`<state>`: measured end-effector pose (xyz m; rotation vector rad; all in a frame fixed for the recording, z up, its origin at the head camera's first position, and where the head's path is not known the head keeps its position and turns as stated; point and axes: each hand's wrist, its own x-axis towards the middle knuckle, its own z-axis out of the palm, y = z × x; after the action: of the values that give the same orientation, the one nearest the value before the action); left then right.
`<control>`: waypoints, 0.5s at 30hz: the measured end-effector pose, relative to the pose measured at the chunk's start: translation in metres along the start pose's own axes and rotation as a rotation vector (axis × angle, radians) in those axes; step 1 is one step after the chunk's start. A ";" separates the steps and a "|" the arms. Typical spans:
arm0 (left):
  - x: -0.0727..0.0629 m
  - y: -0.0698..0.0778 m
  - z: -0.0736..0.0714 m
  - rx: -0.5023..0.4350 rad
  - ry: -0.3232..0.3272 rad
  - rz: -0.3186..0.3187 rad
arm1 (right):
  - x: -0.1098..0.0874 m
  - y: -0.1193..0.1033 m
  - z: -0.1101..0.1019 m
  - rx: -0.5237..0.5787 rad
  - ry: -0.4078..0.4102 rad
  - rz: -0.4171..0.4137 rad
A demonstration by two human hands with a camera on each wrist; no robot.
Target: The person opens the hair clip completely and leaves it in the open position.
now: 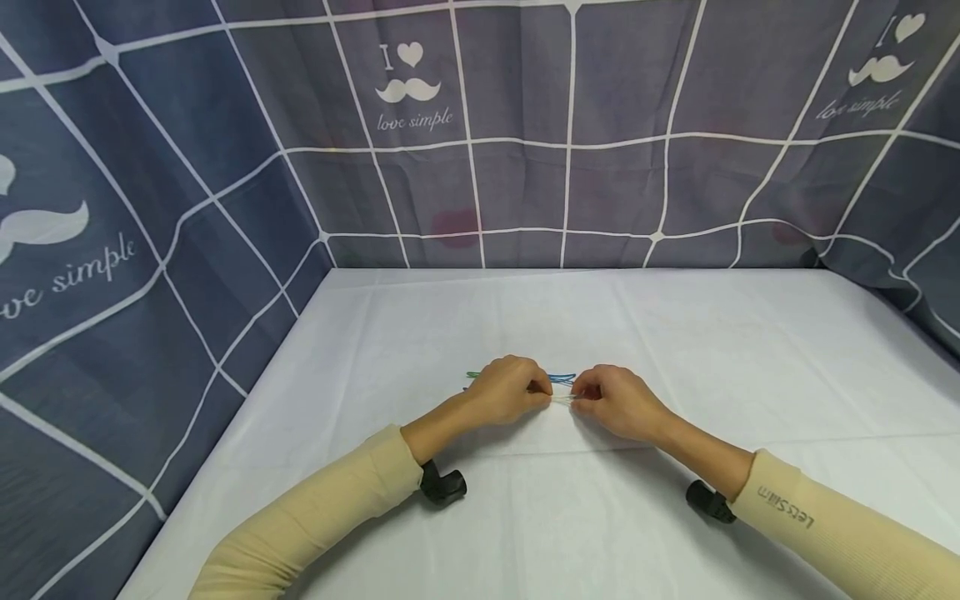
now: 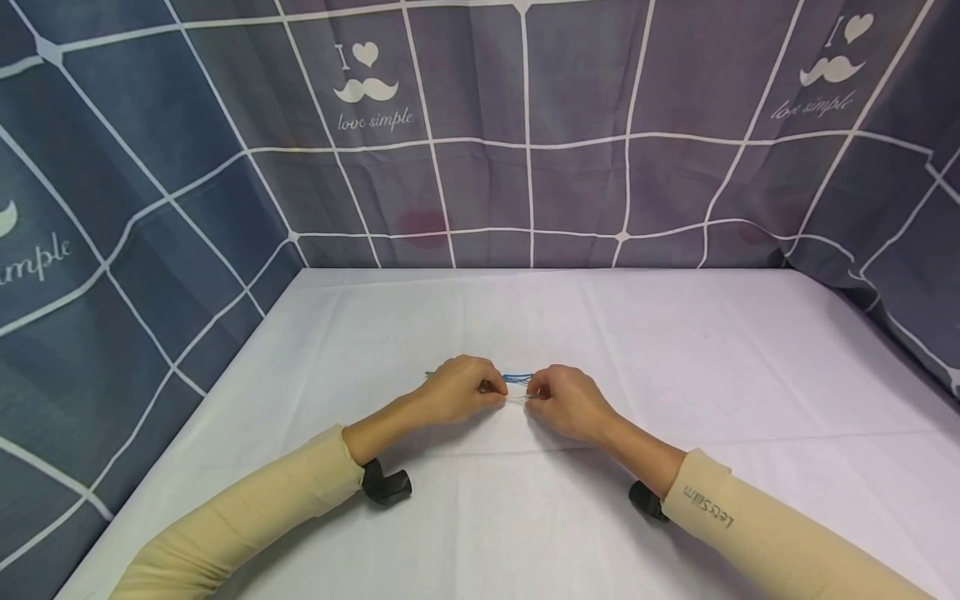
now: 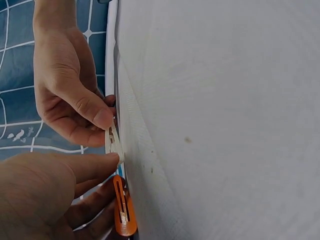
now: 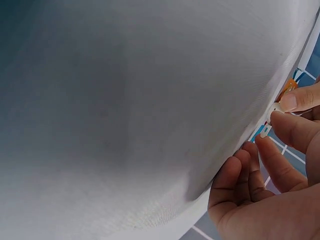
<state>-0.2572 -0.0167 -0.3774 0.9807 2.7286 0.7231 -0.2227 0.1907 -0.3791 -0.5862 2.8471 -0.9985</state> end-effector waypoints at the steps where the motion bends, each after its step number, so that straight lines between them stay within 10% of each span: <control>1: 0.000 0.000 0.000 -0.002 0.001 0.000 | 0.000 0.000 0.000 -0.002 -0.001 0.001; 15: 0.000 0.000 0.000 -0.017 0.008 0.008 | 0.001 0.001 -0.001 -0.025 -0.023 0.001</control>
<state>-0.2569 -0.0167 -0.3778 0.9877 2.7218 0.7524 -0.2239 0.1913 -0.3790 -0.5952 2.8430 -0.9515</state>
